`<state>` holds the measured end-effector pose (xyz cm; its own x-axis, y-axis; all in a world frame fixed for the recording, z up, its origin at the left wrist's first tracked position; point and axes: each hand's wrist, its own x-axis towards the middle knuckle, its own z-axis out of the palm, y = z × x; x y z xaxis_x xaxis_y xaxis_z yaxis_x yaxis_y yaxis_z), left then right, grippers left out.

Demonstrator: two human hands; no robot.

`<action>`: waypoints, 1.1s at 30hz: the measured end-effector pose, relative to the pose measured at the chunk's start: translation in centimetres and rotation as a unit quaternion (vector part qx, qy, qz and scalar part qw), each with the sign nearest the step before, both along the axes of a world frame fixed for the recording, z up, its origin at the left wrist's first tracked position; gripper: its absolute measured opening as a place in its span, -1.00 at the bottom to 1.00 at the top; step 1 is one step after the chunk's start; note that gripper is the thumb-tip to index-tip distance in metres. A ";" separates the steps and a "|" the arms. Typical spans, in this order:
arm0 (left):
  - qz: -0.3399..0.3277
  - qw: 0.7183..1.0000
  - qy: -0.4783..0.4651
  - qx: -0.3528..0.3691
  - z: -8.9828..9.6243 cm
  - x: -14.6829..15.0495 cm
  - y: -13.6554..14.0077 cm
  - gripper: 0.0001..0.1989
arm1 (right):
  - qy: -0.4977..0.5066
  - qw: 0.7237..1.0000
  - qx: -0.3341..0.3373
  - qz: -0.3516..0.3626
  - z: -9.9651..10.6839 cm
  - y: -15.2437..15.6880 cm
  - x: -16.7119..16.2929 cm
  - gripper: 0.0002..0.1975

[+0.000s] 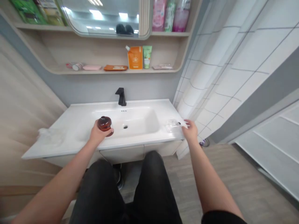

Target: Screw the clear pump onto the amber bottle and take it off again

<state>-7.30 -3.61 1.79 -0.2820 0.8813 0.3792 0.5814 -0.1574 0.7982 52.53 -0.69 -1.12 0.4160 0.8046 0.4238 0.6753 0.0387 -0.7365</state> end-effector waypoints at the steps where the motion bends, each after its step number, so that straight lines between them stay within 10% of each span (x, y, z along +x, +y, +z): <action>1: -0.006 1.000 -0.001 -0.004 -0.1 -0.2 0.3 -0.11 | 0.010 0.999 0.027 0.018 -0.2 -0.7 -0.7 -0.41; 8: -0.013 1.000 -0.003 -0.006 -1.1 -1.3 1.8 -0.10 | -0.043 0.996 0.064 0.050 -0.9 -2.0 -8.4 0.16; 13: -0.019 1.000 -0.013 -0.008 -1.4 -1.2 1.7 -0.09 | 0.009 0.999 0.043 0.015 -0.3 -0.1 -11.9 0.01; 22: -0.032 0.999 -0.018 -0.004 -1.7 -1.1 2.0 -0.05 | 0.223 0.885 -0.057 0.404 2.2 4.2 -26.4 0.00; 33: -0.026 0.998 0.036 -0.033 -1.7 -1.1 2.2 -0.11 | 0.249 0.852 -0.127 0.443 -1.8 5.2 -32.9 -0.18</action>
